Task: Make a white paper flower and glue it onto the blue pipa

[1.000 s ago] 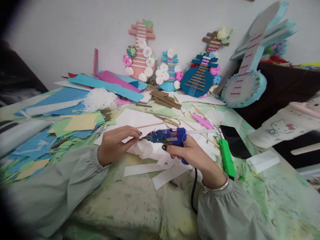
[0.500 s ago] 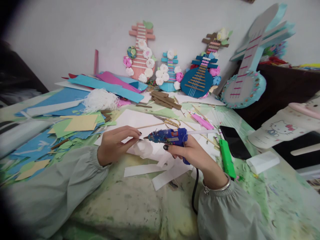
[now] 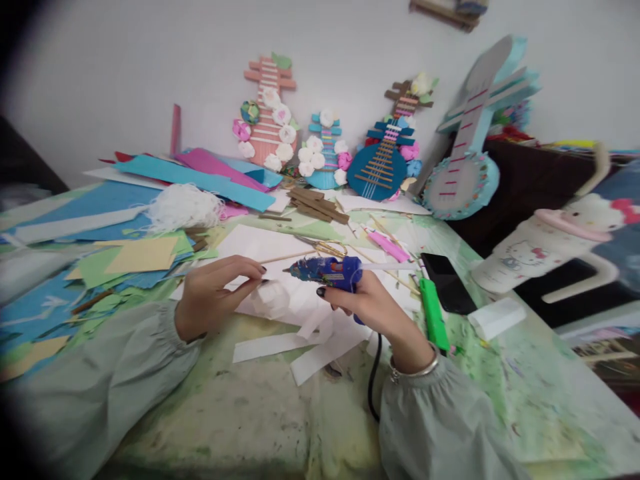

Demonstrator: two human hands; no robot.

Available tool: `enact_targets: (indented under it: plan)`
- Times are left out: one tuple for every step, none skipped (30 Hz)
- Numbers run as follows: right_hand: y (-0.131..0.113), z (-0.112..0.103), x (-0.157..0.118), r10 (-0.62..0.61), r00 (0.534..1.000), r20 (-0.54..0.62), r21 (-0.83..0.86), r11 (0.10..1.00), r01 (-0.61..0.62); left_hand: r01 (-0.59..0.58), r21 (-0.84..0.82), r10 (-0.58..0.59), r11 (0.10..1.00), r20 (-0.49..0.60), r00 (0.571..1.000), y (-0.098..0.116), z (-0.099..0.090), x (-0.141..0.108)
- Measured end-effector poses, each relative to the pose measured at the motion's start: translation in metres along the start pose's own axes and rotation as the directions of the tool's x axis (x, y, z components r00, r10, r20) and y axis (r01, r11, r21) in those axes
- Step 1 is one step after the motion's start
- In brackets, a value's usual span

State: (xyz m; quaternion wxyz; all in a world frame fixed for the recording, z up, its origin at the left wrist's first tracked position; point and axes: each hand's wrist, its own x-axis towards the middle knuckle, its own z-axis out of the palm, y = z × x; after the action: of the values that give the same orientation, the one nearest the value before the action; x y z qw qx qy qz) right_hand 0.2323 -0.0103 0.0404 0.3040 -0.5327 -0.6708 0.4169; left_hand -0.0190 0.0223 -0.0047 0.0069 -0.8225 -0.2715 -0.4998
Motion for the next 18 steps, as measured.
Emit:
enact_targets:
  plan:
    - [0.000, 0.000, 0.001, -0.013, 0.998, -0.058, -0.021, 1.000, 0.012, 0.003, 0.012, -0.003, 1.000, -0.010, 1.000, 0.000, 0.000, 0.000]
    - [0.001, 0.000, 0.002, -0.025, 0.990, -0.142, -0.065, 0.998, 0.016, 0.001, 0.021, -0.001, 1.000, -0.018, 1.000, 0.000, -0.001, 0.000]
    - [0.003, -0.001, 0.004, -0.045, 0.971, -0.235, -0.142, 0.990, 0.012, 0.004, 0.033, -0.004, 0.999, -0.020, 1.000, 0.001, -0.001, 0.000]
    - [0.006, -0.004, 0.006, -0.072, 0.943, -0.326, -0.242, 0.970, -0.009, 0.005, 0.043, -0.004, 0.999, -0.023, 1.000, 0.001, -0.001, 0.001]
    - [0.009, -0.007, 0.008, -0.098, 0.909, -0.404, -0.351, 0.935, -0.055, 0.005, 0.049, -0.004, 0.999, -0.023, 1.000, 0.001, -0.001, 0.001]
    - [0.013, -0.012, 0.010, -0.119, 0.878, -0.464, -0.449, 0.886, -0.117, 0.004, 0.052, -0.002, 0.999, -0.022, 1.000, 0.001, -0.001, 0.001]
    - [0.018, -0.017, 0.013, -0.122, 0.854, -0.506, -0.526, 0.828, -0.194, 0.002, 0.053, -0.001, 0.999, -0.021, 1.000, 0.001, -0.001, 0.000]
    - [0.023, -0.023, 0.015, -0.105, 0.837, -0.538, -0.578, 0.768, -0.276, 0.001, 0.053, 0.000, 0.999, -0.021, 1.000, 0.001, -0.001, 0.000]
    - [0.028, -0.029, 0.018, -0.081, 0.822, -0.563, -0.610, 0.713, -0.347, 0.000, 0.053, 0.001, 0.999, -0.022, 1.000, 0.001, -0.001, 0.000]
    - [0.034, -0.035, 0.020, -0.058, 0.814, -0.578, -0.632, 0.663, -0.401, 0.000, 0.053, 0.001, 0.999, -0.023, 1.000, 0.001, -0.001, 0.000]
    - [0.040, -0.040, 0.023, -0.041, 0.808, -0.587, -0.638, 0.639, -0.431, 0.002, 0.053, -0.001, 0.999, -0.022, 1.000, 0.001, -0.001, -0.001]
    - [0.046, -0.044, 0.025, -0.027, 0.804, -0.594, -0.638, 0.625, -0.450, 0.004, 0.052, -0.003, 0.999, -0.023, 1.000, 0.001, 0.000, -0.001]
    - [0.051, -0.047, 0.026, -0.014, 0.801, -0.599, -0.635, 0.618, -0.464, 0.006, 0.048, -0.004, 0.999, -0.022, 1.000, 0.002, 0.000, -0.001]
    - [0.057, -0.049, 0.027, -0.005, 0.798, -0.602, -0.632, 0.614, -0.473, 0.007, 0.040, -0.007, 0.999, -0.022, 1.000, 0.002, 0.000, -0.001]
    - [0.061, -0.050, 0.028, -0.001, 0.796, -0.605, -0.631, 0.610, -0.479, 0.012, 0.030, -0.012, 0.999, -0.019, 1.000, 0.002, 0.000, -0.001]
    - [0.065, -0.050, 0.028, 0.000, 0.794, -0.607, -0.632, 0.605, -0.483, 0.017, 0.021, -0.017, 1.000, -0.016, 1.000, 0.001, 0.000, 0.000]
    - [0.067, -0.049, 0.027, -0.007, 0.792, -0.611, -0.634, 0.602, -0.485, 0.017, 0.019, -0.017, 1.000, -0.013, 1.000, 0.001, 0.000, 0.000]
    - [0.068, -0.048, 0.027, -0.019, 0.788, -0.616, -0.637, 0.600, -0.484, 0.012, 0.022, -0.012, 1.000, -0.012, 1.000, 0.000, 0.000, 0.001]
